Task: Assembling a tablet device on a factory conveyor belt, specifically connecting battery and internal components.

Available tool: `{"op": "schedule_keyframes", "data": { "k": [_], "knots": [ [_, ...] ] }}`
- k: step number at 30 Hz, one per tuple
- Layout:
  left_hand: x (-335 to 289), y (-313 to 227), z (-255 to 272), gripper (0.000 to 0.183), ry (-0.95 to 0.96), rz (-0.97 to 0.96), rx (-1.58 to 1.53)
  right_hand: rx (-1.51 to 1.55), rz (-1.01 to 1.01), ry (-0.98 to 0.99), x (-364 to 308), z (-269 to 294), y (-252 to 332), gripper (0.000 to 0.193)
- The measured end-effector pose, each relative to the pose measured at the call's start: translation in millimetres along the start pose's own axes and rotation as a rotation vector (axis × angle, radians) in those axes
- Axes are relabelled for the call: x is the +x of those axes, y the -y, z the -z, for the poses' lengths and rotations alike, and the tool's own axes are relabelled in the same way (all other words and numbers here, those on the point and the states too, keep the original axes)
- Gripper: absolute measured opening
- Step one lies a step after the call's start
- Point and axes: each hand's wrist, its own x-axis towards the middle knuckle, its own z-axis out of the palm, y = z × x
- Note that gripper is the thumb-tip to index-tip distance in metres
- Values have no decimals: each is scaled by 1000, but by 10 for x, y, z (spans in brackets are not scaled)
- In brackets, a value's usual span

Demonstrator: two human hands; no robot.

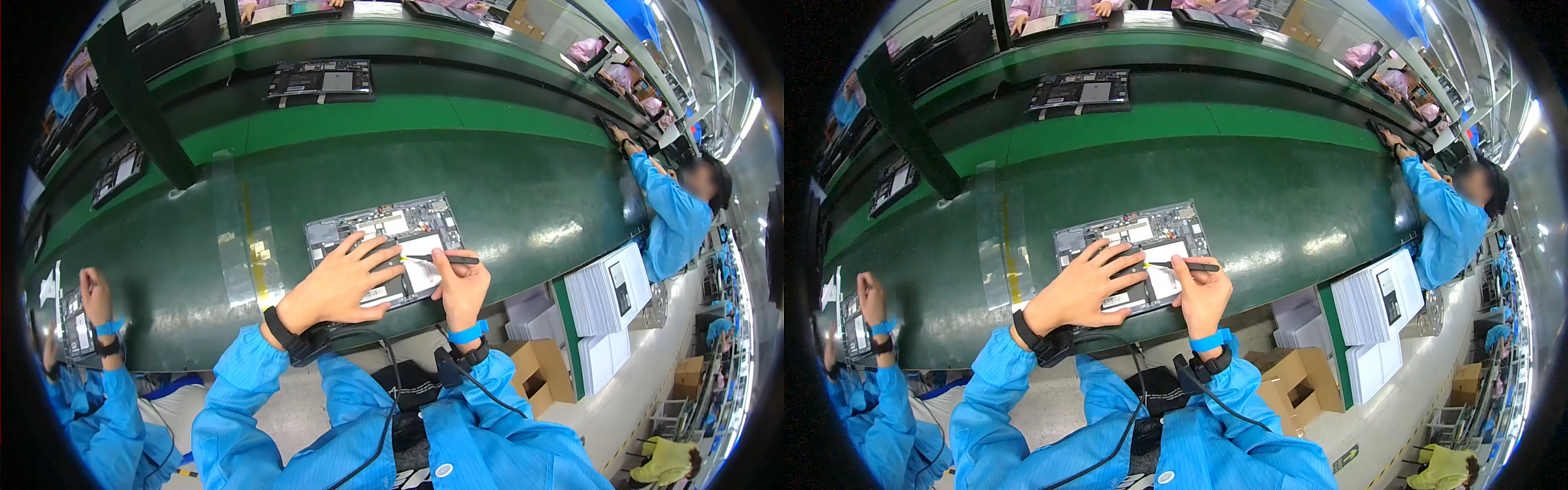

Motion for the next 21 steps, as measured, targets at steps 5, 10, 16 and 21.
{"op": "schedule_keyframes", "data": {
  "k": [5,10,16,21],
  "knots": [
    [7,-6,8,61,4,0,4,45,6,-7,-6,4,-8,21],
    [4,7,-14,61,-1,-4,8,24,3,-5,-15,2,21,21],
    [0,4,-19,62,-5,-4,4,30,-6,98,85,143,43,20],
    [5,-3,-4,64,-2,7,1,11,20,234,29,189,99,18]
  ]
}}
